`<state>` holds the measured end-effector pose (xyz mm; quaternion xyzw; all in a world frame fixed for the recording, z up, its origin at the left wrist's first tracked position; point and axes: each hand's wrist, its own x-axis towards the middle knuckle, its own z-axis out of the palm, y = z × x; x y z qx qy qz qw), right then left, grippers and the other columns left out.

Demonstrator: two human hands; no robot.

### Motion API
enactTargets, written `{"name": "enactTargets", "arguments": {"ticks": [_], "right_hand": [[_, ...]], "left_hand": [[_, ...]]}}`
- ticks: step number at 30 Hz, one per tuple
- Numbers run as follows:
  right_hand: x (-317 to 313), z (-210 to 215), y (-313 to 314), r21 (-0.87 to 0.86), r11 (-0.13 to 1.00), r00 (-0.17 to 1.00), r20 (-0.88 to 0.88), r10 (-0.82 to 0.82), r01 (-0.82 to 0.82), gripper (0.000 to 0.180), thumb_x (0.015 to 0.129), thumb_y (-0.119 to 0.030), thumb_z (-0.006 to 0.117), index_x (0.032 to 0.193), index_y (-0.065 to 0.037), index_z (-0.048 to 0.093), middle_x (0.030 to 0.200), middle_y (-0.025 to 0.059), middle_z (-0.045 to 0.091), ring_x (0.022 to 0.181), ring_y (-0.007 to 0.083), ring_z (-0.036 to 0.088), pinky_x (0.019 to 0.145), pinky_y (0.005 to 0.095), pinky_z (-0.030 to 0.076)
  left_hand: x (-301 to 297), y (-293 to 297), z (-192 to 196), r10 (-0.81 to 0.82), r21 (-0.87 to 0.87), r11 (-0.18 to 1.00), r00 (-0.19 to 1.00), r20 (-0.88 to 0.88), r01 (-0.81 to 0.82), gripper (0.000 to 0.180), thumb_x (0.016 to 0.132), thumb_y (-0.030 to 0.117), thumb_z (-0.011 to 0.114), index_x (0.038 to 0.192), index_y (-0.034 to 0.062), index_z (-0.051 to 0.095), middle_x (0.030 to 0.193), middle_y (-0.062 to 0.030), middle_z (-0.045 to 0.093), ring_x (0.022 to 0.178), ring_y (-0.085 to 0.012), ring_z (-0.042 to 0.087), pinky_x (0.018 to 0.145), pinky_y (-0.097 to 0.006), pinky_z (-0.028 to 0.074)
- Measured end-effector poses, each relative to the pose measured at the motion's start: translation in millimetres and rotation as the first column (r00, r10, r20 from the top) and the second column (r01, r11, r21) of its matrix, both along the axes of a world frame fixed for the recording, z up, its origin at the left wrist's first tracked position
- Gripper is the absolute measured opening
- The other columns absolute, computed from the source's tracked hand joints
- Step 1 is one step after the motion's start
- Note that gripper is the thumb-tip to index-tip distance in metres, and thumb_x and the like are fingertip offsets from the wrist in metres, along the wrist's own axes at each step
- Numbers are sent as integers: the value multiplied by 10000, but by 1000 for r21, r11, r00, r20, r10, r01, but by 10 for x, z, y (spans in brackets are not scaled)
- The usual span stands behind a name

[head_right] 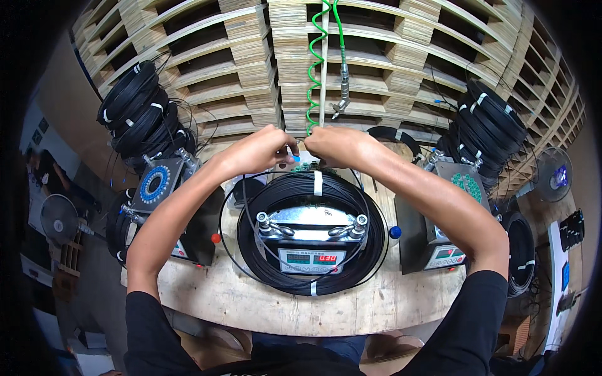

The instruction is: Unwinding a coil of black cable and loading it into a processing machine on a factory floor.

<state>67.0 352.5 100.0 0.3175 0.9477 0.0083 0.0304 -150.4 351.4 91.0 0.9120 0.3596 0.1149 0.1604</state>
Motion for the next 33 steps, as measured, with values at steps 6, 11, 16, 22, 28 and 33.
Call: {"name": "enactTargets", "arguments": {"ticks": [6,11,16,22,28,33], "right_hand": [[-84,41,86,-117,993,998,68,1,7,137,788,-75,753,836,42,701,775,224,687,762,381,683,670,467,529],[90,-78,68,-51,998,998,-53,-24,21,156,786,-81,765,874,36,709,851,235,695,859,391,702,722,467,560],[199,-259,-58,-168,973,938,-283,-200,157,189,824,-85,743,971,32,719,857,248,702,820,414,687,729,467,550],[232,-251,-103,-180,972,915,-345,-208,154,169,808,-49,729,954,35,723,857,254,693,818,418,681,723,462,547],[262,-236,-20,-203,975,926,-344,-155,88,175,811,-62,737,956,35,731,864,252,692,815,415,678,715,458,543],[244,-156,-153,-235,958,895,-374,-244,163,162,785,-6,748,931,49,705,875,277,673,896,436,669,753,483,538]], "left_hand": [[8,44,42,2,-80,997,1000,30,0,163,880,45,700,997,-68,705,872,-245,708,830,-361,717,739,-404,554],[176,62,177,-46,3,999,992,-119,47,143,875,88,717,925,-45,731,809,-220,708,753,-345,703,668,-427,527],[339,177,169,-78,-3,997,956,-284,80,116,831,67,733,867,-43,736,741,-206,702,723,-330,709,645,-433,530],[489,124,248,-98,59,989,903,-419,135,113,778,14,713,881,-17,751,799,-174,736,731,-289,736,645,-421,561],[784,254,323,-76,-117,993,800,-596,7,155,772,65,776,922,28,755,777,-101,759,719,-224,743,646,-377,578],[866,257,271,-99,-113,993,748,-657,33,157,765,41,773,915,12,742,740,-97,746,665,-212,729,620,-378,571]]}}
